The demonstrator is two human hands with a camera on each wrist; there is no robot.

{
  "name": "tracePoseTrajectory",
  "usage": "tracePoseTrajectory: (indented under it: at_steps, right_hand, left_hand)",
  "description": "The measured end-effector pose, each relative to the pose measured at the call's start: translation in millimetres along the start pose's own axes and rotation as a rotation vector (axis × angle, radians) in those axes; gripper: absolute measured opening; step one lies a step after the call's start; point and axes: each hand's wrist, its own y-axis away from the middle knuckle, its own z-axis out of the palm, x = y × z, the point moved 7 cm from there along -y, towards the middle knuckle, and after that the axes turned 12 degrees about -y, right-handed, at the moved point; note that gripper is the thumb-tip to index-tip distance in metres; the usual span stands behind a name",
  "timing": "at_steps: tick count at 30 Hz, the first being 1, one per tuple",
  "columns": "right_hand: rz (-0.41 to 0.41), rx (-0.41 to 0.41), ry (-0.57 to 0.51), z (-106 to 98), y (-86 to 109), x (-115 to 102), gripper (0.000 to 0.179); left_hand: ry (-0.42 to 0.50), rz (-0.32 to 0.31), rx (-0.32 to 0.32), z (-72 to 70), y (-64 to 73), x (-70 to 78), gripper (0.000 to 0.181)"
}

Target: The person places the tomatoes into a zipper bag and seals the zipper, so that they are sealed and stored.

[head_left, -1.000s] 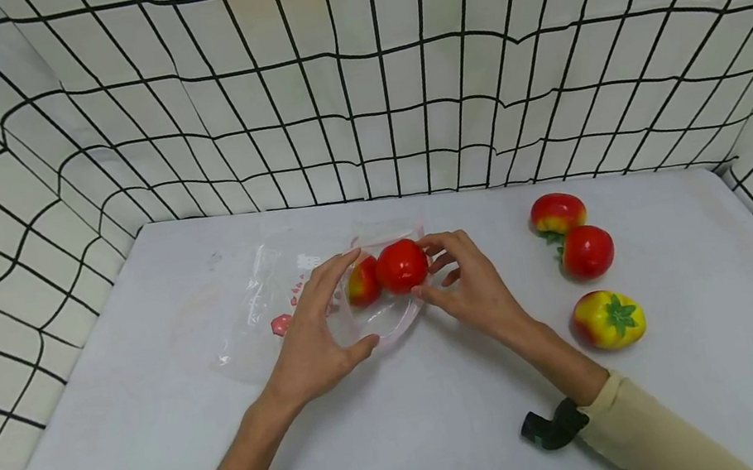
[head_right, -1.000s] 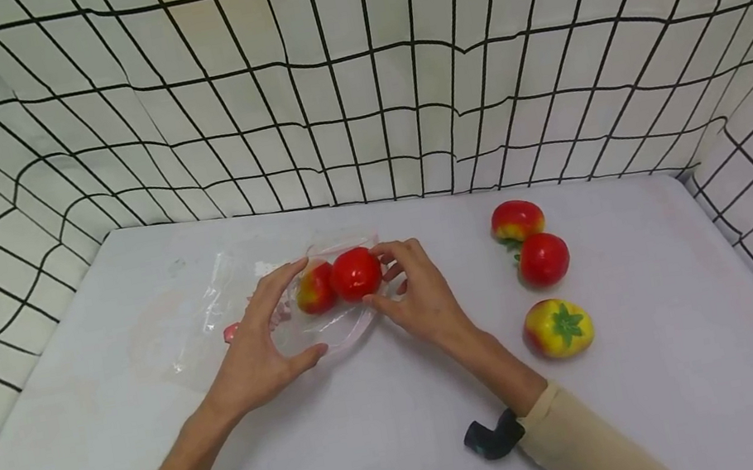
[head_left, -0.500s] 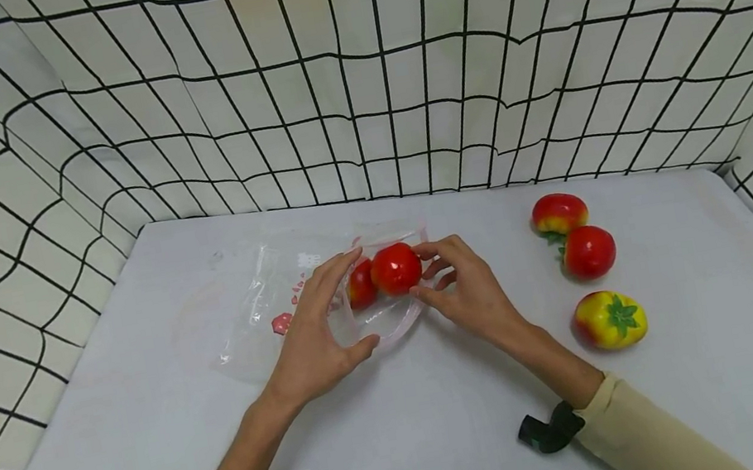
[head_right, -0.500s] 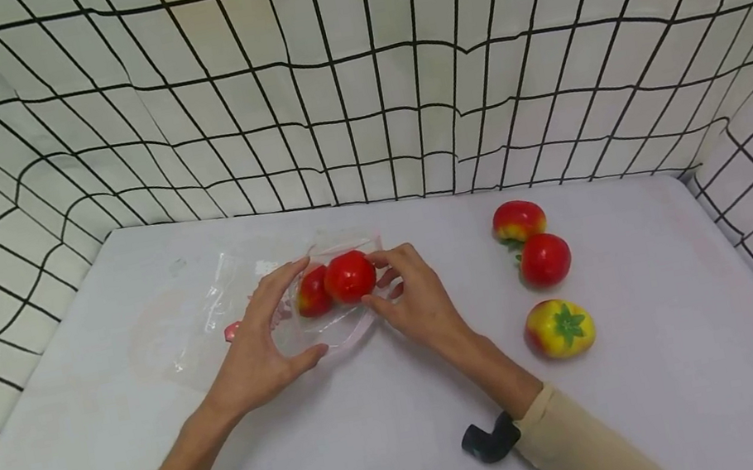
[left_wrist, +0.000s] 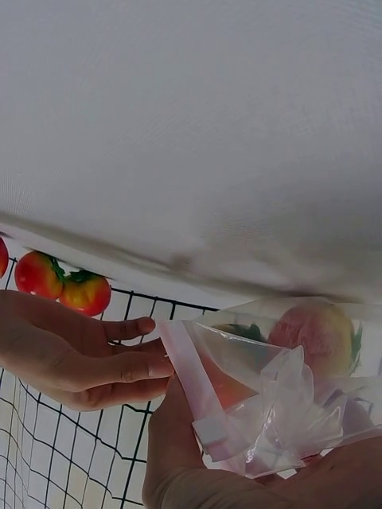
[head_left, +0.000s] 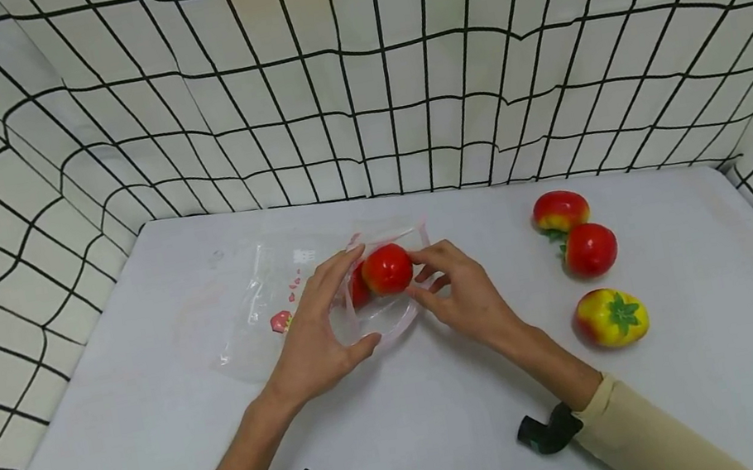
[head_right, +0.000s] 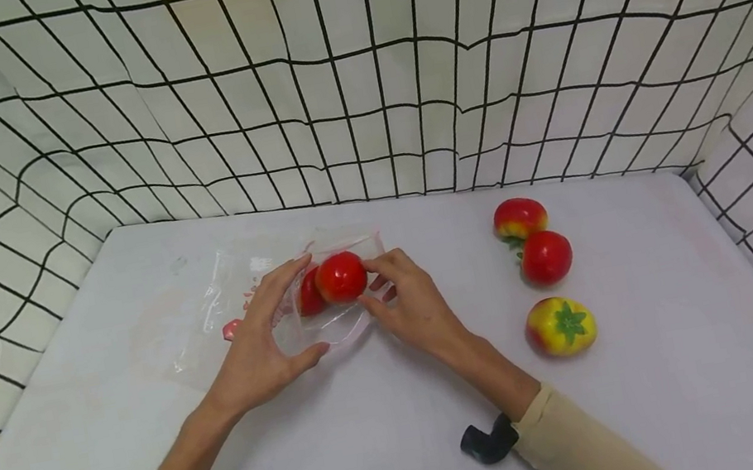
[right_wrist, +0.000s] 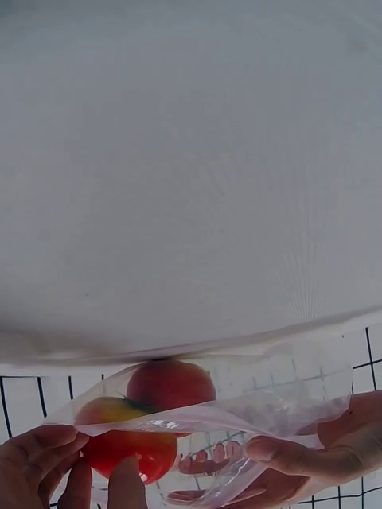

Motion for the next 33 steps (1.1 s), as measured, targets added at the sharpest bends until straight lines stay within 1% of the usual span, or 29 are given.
tracePoseTrajectory:
  at_steps: [7,12,18,27,33]
  right_hand:
    - [0.009,-0.025,0.039,3,0.5,-1,0.052]
    - [0.023,-0.060,0.051,6,-0.3,-2,0.050]
    - [0.008,-0.095,0.051,6,-1.6,-3,0.048]
    - [-0.032,-0.089,0.040,-2,-4.0,-2,0.042]
    - [-0.014,-0.065,-0.005,-13,-4.6,0,0.039]
  left_hand:
    - [0.031,-0.003,-0.011,-0.9,-1.0,2.0,0.110]
    - [0.034,0.013,-0.010,-0.7,-1.4,3.2,0.111]
    - [0.057,0.026,-0.003,-1.1,-2.5,2.8,0.109]
    - [0.069,0.003,-0.019,0.6,-2.0,-0.1,0.109]
    - [0.072,-0.003,-0.024,-0.3,-1.4,1.0,0.111]
